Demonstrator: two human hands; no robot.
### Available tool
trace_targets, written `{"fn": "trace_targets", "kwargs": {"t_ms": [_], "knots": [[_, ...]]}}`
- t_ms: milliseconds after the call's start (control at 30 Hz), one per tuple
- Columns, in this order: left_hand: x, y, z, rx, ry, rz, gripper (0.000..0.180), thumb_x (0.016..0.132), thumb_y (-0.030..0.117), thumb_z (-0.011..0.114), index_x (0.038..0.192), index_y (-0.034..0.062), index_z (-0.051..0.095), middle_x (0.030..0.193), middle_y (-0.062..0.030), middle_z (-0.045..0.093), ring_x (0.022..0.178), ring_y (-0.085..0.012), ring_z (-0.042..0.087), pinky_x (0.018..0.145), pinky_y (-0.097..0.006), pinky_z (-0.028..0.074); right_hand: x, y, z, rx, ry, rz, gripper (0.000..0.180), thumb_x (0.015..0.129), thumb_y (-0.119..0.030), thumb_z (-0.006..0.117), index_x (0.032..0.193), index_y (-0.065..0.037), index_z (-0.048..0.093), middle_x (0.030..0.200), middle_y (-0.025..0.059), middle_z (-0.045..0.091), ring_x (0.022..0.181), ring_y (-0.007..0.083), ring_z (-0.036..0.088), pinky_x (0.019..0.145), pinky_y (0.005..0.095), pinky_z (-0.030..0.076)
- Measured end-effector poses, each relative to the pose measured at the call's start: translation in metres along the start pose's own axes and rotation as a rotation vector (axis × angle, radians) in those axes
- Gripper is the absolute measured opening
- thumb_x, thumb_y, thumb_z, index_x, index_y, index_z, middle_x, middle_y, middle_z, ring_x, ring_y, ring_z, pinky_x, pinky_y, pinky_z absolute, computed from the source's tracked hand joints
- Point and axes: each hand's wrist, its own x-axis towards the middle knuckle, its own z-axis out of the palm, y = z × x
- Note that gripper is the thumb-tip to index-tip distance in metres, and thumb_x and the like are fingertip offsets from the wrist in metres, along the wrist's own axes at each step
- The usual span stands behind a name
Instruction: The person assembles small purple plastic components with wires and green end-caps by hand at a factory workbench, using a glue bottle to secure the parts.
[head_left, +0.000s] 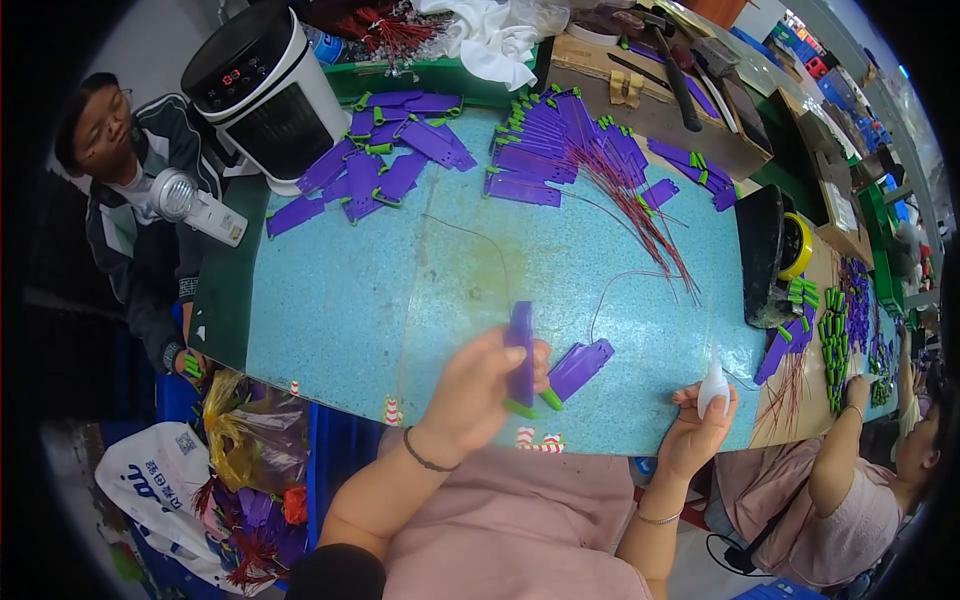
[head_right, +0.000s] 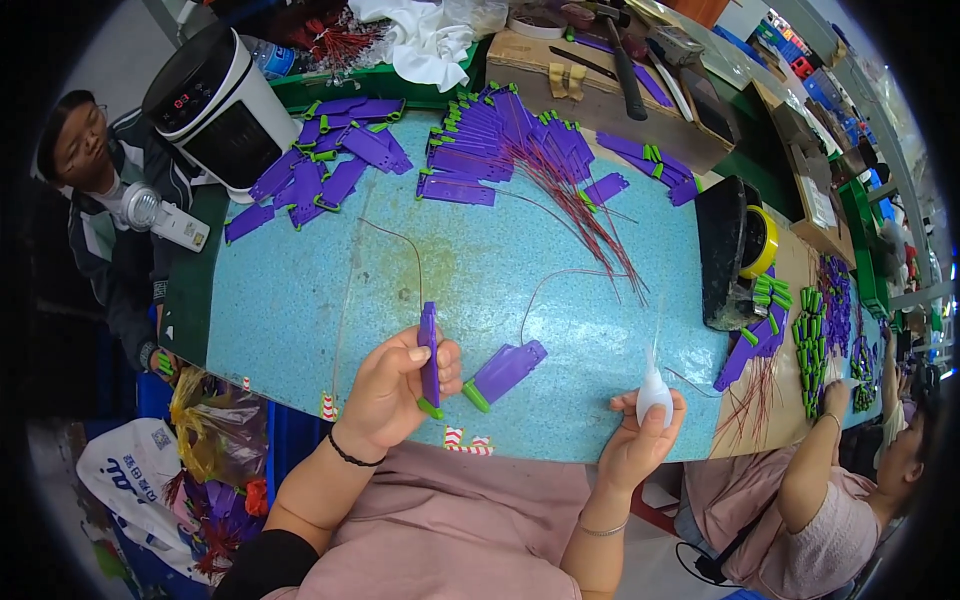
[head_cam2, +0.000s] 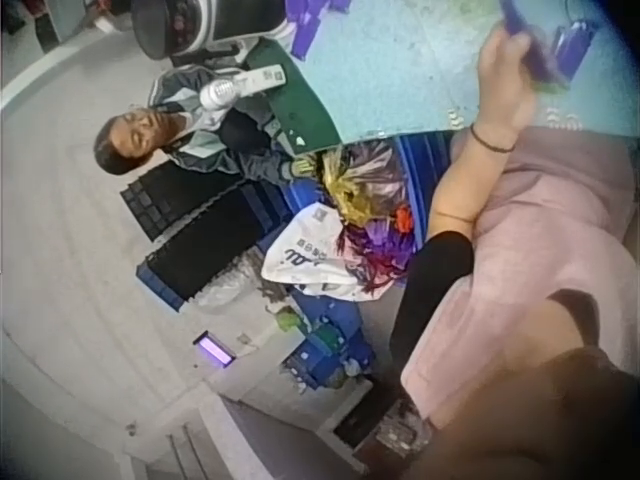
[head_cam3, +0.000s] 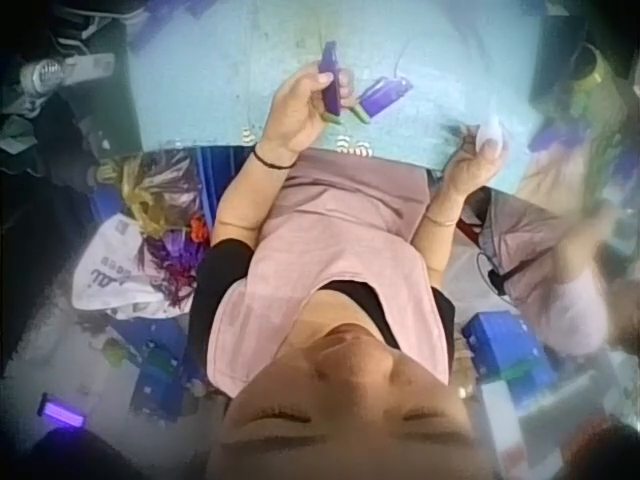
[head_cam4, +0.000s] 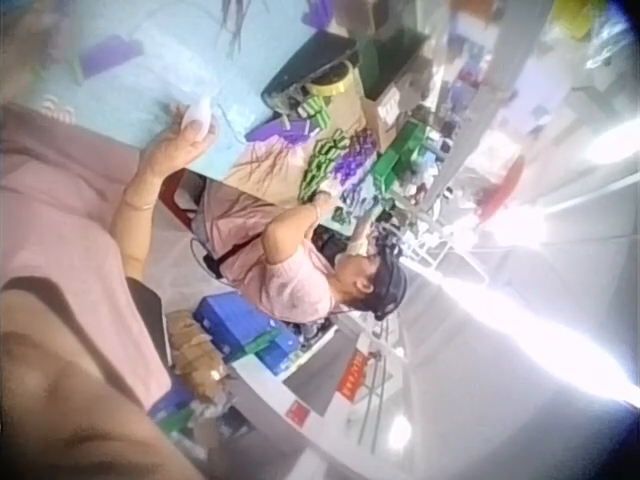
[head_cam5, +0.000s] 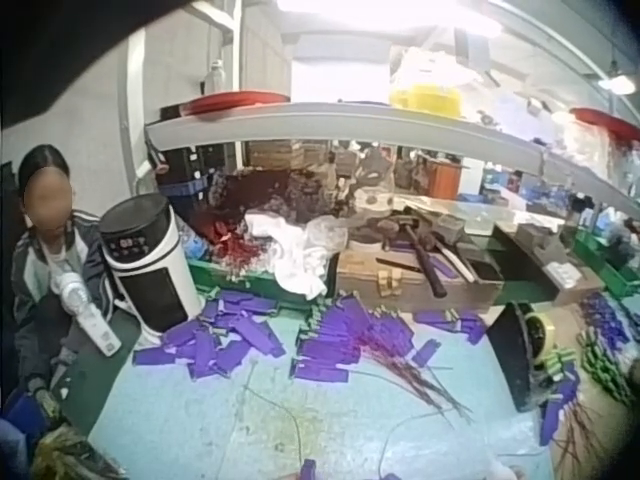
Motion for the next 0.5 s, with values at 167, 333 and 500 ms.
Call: {"fn": "trace_targets", "kwargs": {"t_ms": [167, 333, 500], "knots": [[0.0012, 0.0012, -0.0011, -0.053, -0.030, -0.017, 0.012, 0.089, 0.013, 0.057, 0.096, 0.0056, 0.051, 0.087, -0.0040, 0.052, 0.080, -0.0147, 0.047, 0.074, -0.029, 0.040, 0.0019, 0.0034, -0.0038, 0.032, 0.005, -0.010, 0.038, 0.097, -0.033, 0.056, 0.116, -0.003, 0.045, 0.083, 0.0095, 0.059, 0.074, 0.0168, 0.059, 0.069, 0.0309, 0.050], [0.0005, 0.0012, -0.0022, -0.064, -0.033, -0.019, 0.012, 0.089, 0.013, 0.056, 0.096, 0.0053, 0.051, 0.087, -0.0036, 0.052, 0.080, -0.0146, 0.046, 0.073, -0.029, 0.040, 0.0011, 0.0029, -0.0045, 0.056, 0.000, -0.001, 0.039, 0.095, -0.034, 0.060, 0.114, -0.004, 0.043, 0.082, 0.0105, 0.061, 0.072, 0.0189, 0.061, 0.070, 0.0323, 0.053], [0.0001, 0.0004, -0.0015, -0.038, -0.014, -0.021, 0.013, 0.089, 0.014, 0.056, 0.097, 0.0043, 0.051, 0.088, -0.0043, 0.053, 0.079, -0.0146, 0.046, 0.074, -0.029, 0.040, -0.0008, 0.0017, -0.0066, 0.032, -0.043, -0.016, 0.037, 0.099, -0.031, 0.053, 0.119, -0.001, 0.045, 0.090, 0.0122, 0.062, 0.079, 0.0190, 0.061, 0.076, 0.0331, 0.051]]}}
